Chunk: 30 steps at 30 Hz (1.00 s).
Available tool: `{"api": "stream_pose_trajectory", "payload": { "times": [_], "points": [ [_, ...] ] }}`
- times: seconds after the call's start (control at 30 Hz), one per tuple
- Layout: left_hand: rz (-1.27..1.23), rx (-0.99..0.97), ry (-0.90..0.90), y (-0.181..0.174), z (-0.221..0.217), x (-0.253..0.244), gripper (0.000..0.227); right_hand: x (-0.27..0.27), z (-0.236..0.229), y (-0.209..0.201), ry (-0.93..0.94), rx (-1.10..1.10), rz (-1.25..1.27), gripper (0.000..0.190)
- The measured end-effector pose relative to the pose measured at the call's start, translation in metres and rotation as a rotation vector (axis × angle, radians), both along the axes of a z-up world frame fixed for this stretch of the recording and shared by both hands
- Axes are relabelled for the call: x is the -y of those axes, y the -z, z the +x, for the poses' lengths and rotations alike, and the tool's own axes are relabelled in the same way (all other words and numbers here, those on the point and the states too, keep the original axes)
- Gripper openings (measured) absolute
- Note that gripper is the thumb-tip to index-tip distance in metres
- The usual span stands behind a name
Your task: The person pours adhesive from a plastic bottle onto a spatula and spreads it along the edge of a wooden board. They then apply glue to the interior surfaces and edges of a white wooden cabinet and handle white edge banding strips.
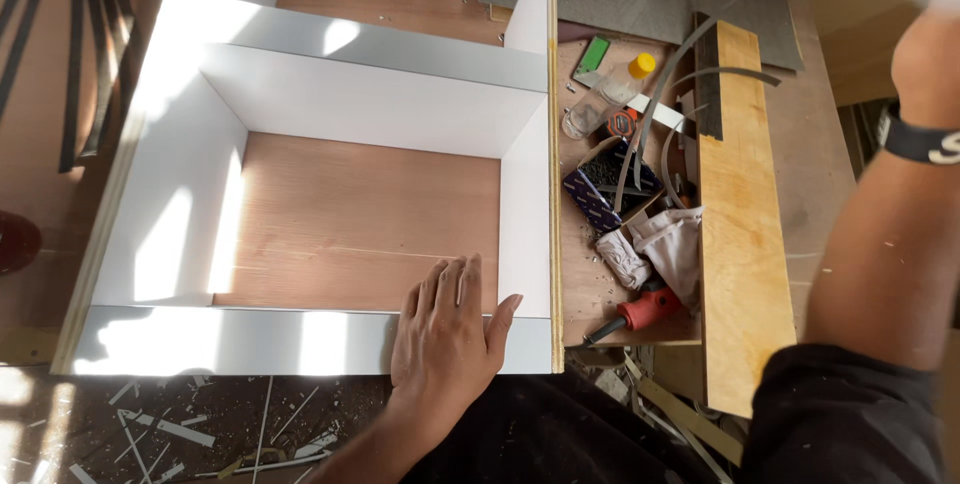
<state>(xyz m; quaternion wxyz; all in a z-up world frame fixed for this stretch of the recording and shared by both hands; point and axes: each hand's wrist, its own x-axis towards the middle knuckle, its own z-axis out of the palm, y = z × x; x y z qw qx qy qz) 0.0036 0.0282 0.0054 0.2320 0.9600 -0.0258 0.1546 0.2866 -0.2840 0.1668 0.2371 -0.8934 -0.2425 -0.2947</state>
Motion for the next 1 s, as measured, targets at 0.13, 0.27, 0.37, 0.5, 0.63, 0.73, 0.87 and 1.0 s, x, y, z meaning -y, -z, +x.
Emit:
{"api": "stream_pose_trajectory", "payload": {
  "times": [0.13, 0.27, 0.37, 0.5, 0.63, 0.73, 0.87, 1.0],
  "points": [
    [0.001, 0.003, -0.014, -0.003, -0.002, 0.001, 0.061, -0.020, 0.033, 0.022, 0.322, -0.115, 0.085, 0.060],
    [0.009, -0.176, -0.004, -0.001, -0.001, 0.002, 0.070, -0.029, 0.068, 0.052, 0.517, -0.198, 0.136, 0.063],
    [0.014, -0.046, -0.072, -0.006, 0.000, 0.006, 0.060, -0.051, 0.103, 0.089, 0.128, -0.874, 1.607, 0.075],
    [0.014, -0.073, -0.104, -0.009, 0.000, 0.007, 0.057, -0.067, 0.111, 0.129, 0.062, -0.995, 1.258, 0.060],
    [-0.021, -0.068, -0.149, -0.010, 0.001, 0.009, 0.056, -0.062, 0.137, 0.176, 0.005, -0.935, 1.146, 0.026],
    [0.017, -0.047, -0.159, -0.008, 0.002, 0.009, 0.056, -0.058, 0.141, 0.192, -0.011, -0.922, 1.155, 0.025],
    [0.028, -0.073, -0.159, -0.010, 0.003, 0.010, 0.057, -0.060, 0.138, 0.199, 0.032, -0.952, 1.065, 0.033],
    [0.024, -0.069, -0.158, -0.012, 0.004, 0.010, 0.057, -0.067, 0.135, 0.202, 0.057, -0.962, 1.068, 0.024]
  ]
}}
